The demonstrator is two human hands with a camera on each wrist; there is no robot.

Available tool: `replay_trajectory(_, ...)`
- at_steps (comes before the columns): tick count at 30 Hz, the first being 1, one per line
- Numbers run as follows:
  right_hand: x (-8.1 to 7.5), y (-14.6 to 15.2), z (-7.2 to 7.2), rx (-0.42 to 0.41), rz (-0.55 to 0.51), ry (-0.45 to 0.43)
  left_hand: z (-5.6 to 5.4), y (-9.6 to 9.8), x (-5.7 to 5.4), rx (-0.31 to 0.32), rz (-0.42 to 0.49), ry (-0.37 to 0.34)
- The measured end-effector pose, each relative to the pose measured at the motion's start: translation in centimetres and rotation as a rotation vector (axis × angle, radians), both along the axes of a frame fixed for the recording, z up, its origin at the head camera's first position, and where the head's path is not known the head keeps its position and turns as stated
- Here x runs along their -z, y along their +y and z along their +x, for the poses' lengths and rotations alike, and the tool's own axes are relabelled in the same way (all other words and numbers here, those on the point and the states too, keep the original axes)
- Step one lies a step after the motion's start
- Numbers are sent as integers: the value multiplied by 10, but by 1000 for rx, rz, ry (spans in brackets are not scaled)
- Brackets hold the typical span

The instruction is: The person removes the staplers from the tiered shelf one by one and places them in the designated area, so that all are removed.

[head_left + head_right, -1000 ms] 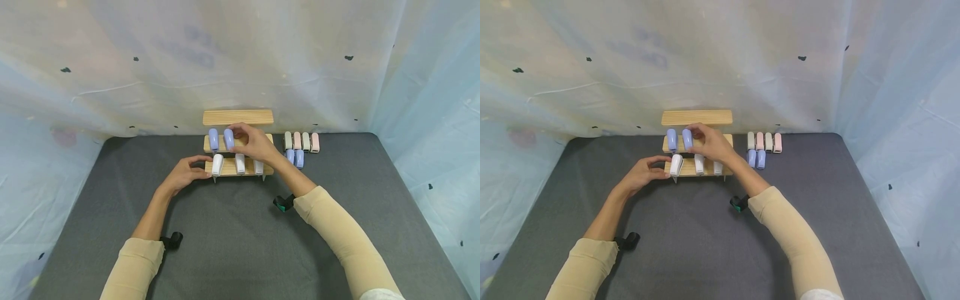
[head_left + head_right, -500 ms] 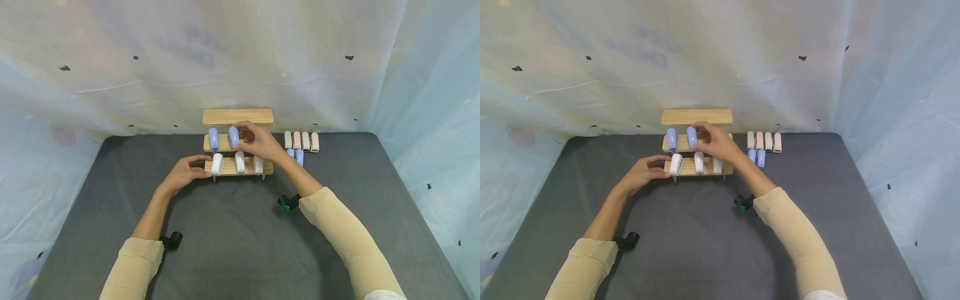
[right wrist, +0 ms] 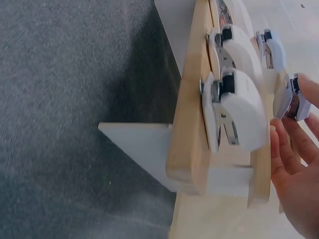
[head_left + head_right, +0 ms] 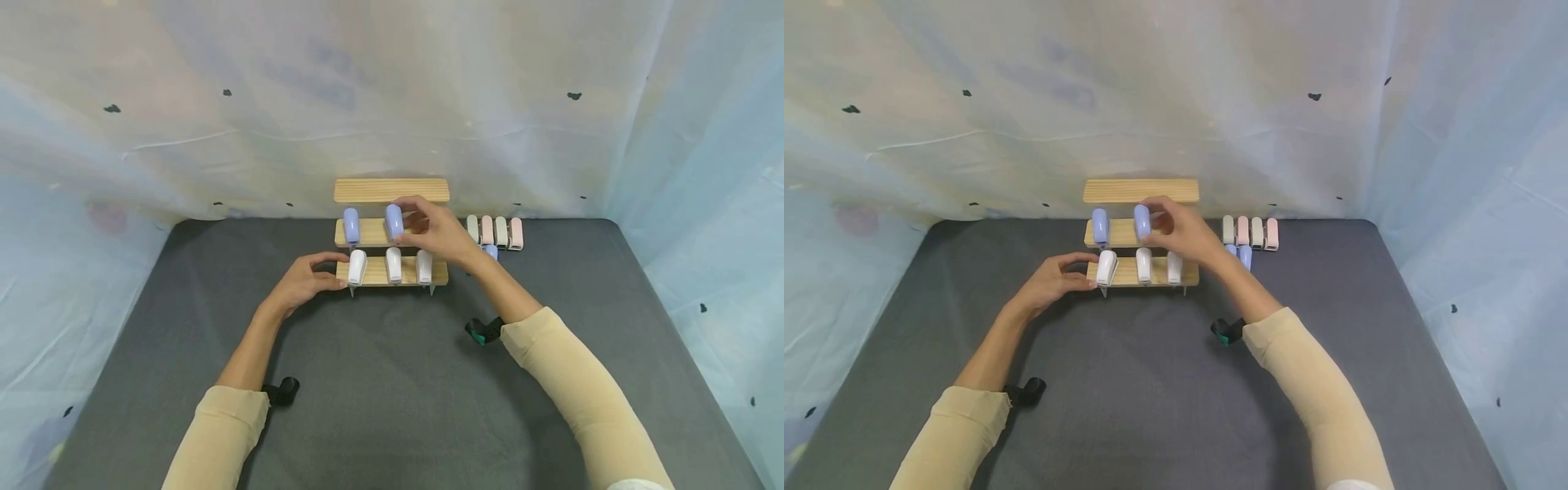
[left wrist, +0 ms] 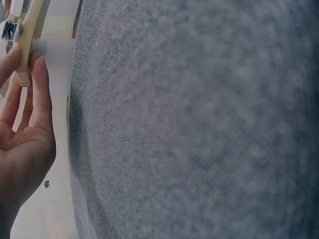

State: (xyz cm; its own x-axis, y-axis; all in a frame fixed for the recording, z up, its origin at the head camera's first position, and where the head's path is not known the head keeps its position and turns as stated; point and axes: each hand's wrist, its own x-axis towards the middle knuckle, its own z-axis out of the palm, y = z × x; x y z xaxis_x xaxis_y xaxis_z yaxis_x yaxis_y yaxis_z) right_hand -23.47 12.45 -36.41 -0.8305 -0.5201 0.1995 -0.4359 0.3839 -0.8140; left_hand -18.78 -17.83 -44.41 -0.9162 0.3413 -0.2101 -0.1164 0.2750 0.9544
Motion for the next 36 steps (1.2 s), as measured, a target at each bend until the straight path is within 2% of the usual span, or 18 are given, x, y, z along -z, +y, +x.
replay_trajectory(9,-3,14,5,40,11,-6,-1,0,-1,-12,-12,-22)
replay_trajectory(23,1,36,10,82,-38,27,-1,-2,-1,-17,-9,-9)
replay_trajectory(36,5,65,15,167,-14,32,-1,-1,2,-30,-1,7)
